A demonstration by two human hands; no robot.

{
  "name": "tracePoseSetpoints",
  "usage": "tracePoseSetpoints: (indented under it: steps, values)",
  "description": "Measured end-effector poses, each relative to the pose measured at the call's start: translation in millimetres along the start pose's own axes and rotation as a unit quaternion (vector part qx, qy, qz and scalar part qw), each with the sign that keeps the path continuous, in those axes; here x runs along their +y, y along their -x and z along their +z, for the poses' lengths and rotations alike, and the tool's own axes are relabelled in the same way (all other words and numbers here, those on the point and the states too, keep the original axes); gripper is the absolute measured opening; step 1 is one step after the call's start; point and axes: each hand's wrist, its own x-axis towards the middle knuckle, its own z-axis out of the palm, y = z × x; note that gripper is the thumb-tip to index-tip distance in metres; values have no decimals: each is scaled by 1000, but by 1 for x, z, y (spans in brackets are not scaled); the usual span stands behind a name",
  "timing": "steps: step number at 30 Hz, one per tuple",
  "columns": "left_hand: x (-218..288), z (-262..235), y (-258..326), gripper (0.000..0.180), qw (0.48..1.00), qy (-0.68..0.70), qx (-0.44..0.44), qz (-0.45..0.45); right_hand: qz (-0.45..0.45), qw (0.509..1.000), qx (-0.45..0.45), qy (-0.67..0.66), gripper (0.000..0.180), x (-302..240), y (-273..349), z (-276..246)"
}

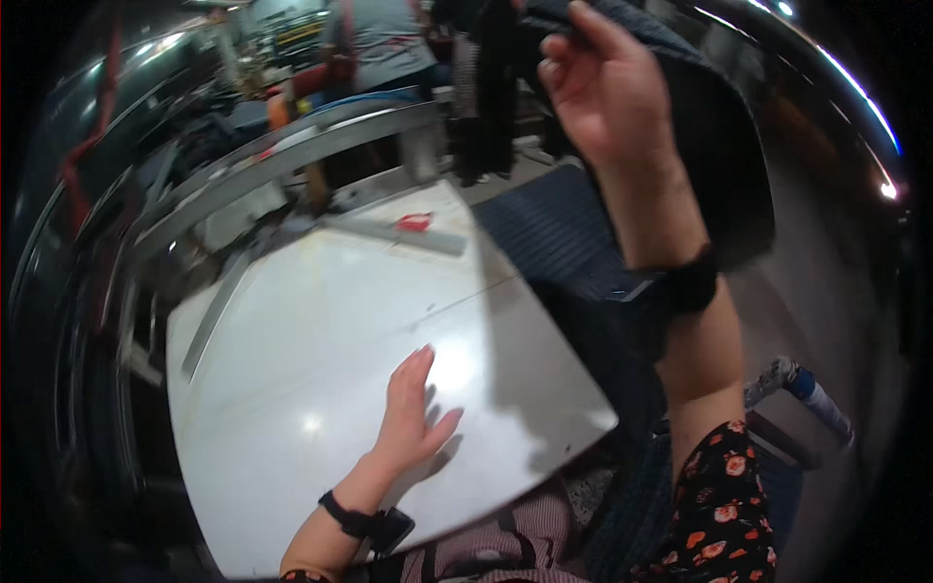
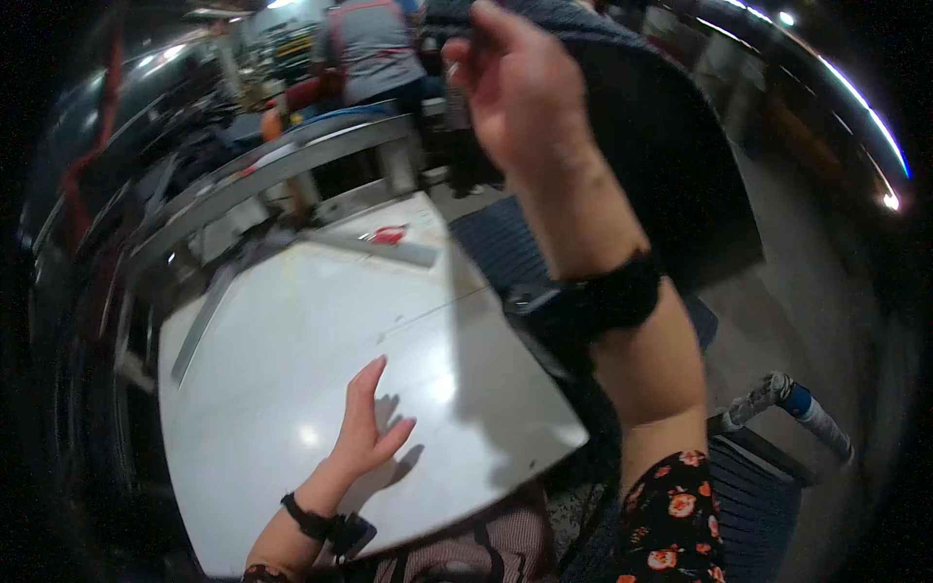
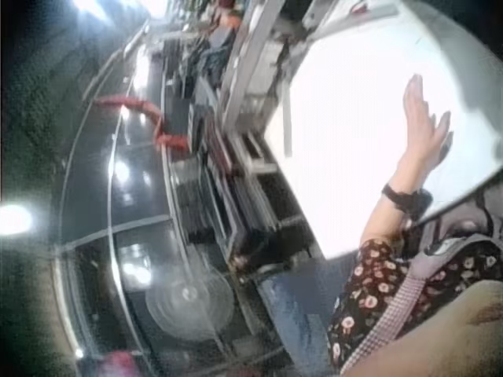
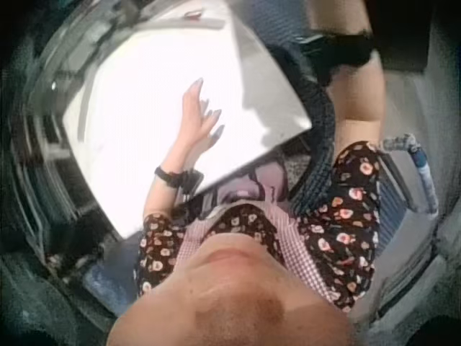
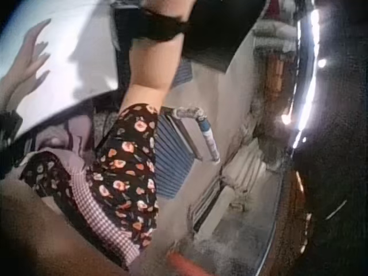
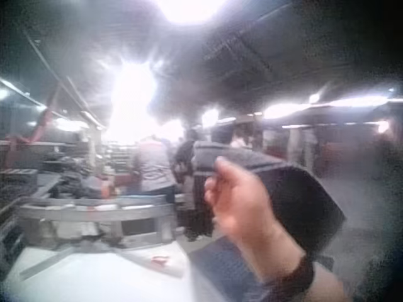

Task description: Inspecting car floor mats and trimming excess material with scissors.

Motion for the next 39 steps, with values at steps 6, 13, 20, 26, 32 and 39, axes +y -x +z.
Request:
tracePoseSetpoints:
  steps: [6, 13, 20, 26, 32, 39]
  values:
    - [22, -79, 106, 69, 975, -151, 147, -69, 128, 978, 160, 27, 22, 132, 144, 165]
    - [-33, -141, 219, 56, 844, -300, 195, -399, 511, 843, -161, 44, 30, 268, 332, 205]
    - [-79, -141, 276, 47, 775, -345, 145, -508, 405, 836, -346, 131, 35, 178, 383, 192]
    - [-65, -146, 288, 43, 717, -414, 247, -504, 353, 816, -449, 85, 24, 128, 428, 175]
    - [-61, -137, 276, 43, 727, -424, 244, -482, 252, 822, -502, 97, 20, 131, 450, 177]
    - [-62, -137, 281, 44, 726, -431, 242, -478, 143, 810, -564, 74, 13, 130, 453, 198]
